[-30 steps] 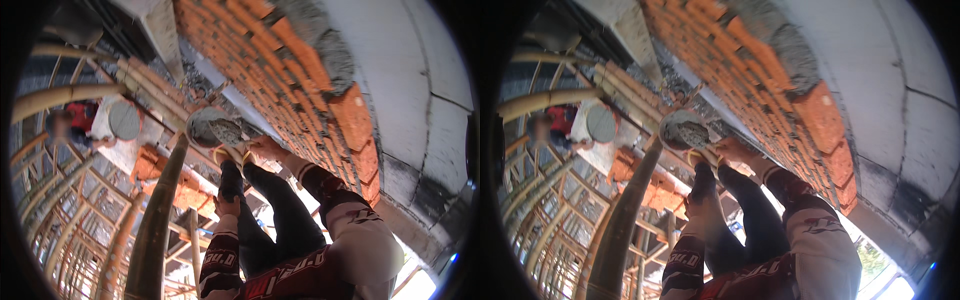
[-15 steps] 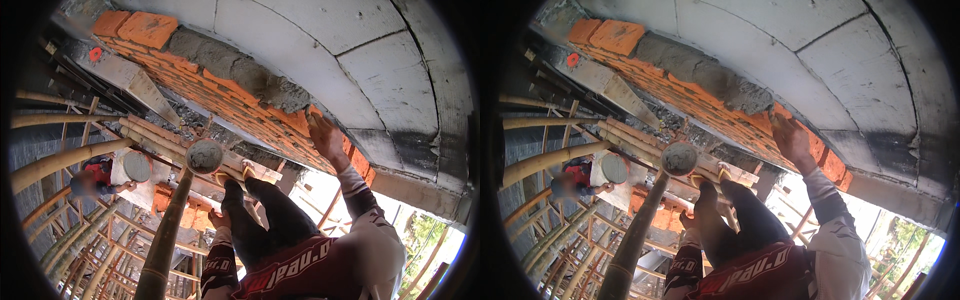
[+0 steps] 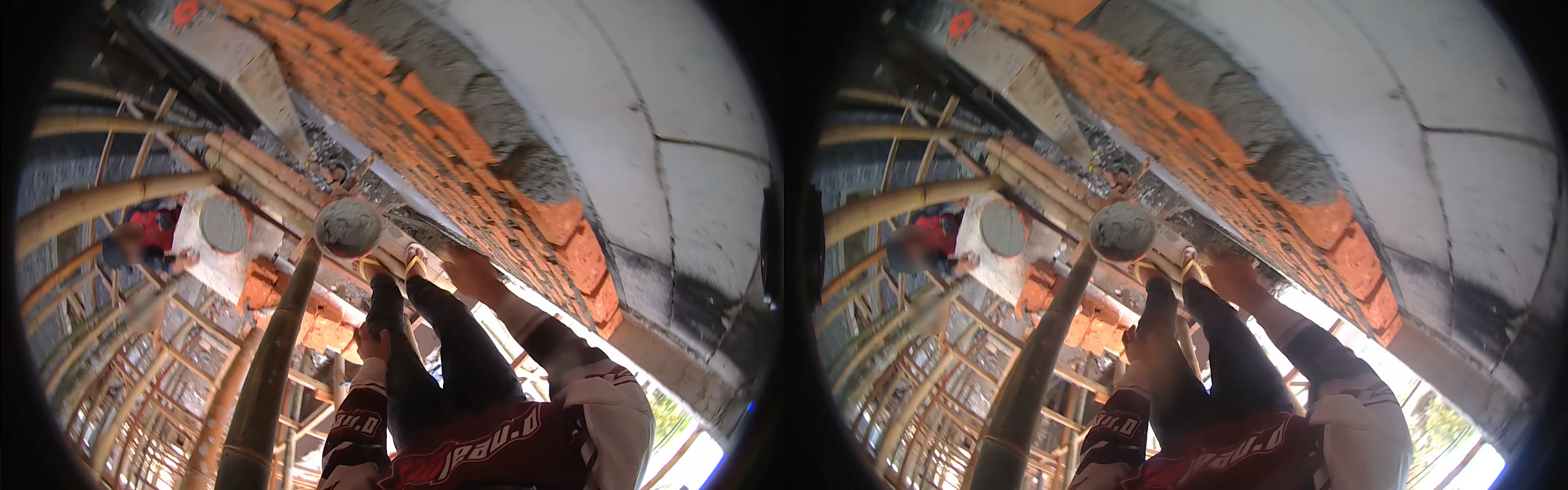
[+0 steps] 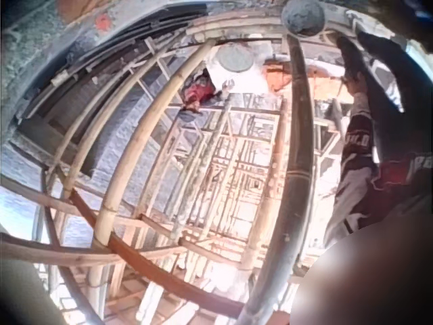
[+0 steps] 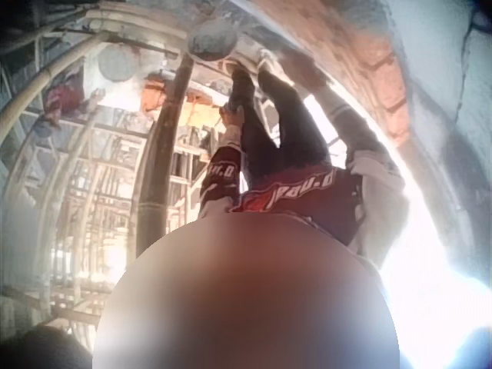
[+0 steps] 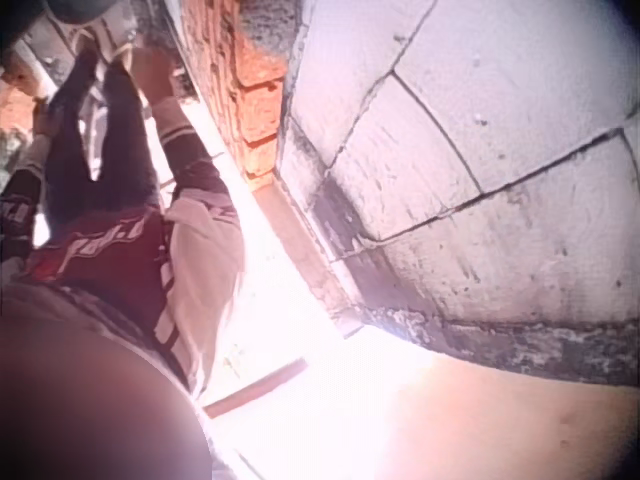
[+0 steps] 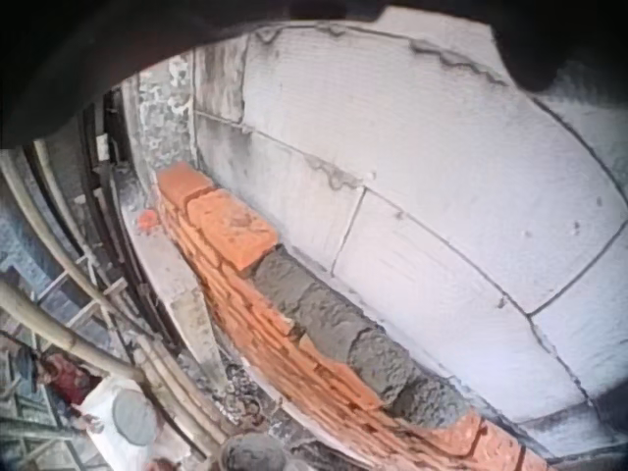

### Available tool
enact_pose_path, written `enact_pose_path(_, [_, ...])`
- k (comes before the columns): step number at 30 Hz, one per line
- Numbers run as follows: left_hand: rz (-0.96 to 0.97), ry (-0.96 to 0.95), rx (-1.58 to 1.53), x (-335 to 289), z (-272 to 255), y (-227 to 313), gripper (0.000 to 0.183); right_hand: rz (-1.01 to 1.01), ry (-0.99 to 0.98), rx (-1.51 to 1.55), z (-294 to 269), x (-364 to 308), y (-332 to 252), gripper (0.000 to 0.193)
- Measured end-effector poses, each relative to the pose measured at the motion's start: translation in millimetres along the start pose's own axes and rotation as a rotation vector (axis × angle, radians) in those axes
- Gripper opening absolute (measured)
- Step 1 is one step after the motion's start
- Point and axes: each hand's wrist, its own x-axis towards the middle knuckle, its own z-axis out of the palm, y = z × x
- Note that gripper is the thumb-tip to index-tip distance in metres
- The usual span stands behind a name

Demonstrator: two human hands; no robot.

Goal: The person scoops mortar from a bucket with a trowel and applies it to a brick wall under a concrete ceiling. They then place bricks onto the mortar and press them into position, repeating the process along the wall.

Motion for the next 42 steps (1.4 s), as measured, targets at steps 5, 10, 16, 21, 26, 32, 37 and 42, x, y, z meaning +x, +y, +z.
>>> enact_pose_path(5, [-0.016,-0.066,0.095,-6,17,7,0.08,-0.264,-0.175,-0.232,122,199,-61,0.021])
enact_pose_path(10, [-0.08,-0.079,0.017,-8,16,15,0.079,-0.474,-0.212,-0.725,241,317,-128,0.015])
enact_pose_path(16, [-0.192,-0.176,-0.002,-13,19,20,0.077,-0.808,-0.32,-0.694,282,259,-94,0.017])
enact_pose_path(21, [-0.14,-0.096,0.016,-13,36,24,0.076,-0.606,-0.163,-0.523,226,302,-45,0.031])
enact_pose_path(26, [-0.1,-0.023,0.046,-15,44,26,0.077,-0.348,-0.531,-0.259,299,316,-46,0.025])
enact_pose_path(32, [-0.099,-0.055,0.06,-12,37,33,0.078,-0.665,-0.571,0.102,353,290,-27,0.023])
enact_pose_path(37, [-0.091,-0.044,0.078,-14,37,33,0.077,-0.322,-0.713,0.622,335,276,-23,0.022])
enact_pose_path(42, [-0.083,-0.05,0.112,-16,41,27,0.078,0.103,-0.857,0.795,302,252,-23,0.023])
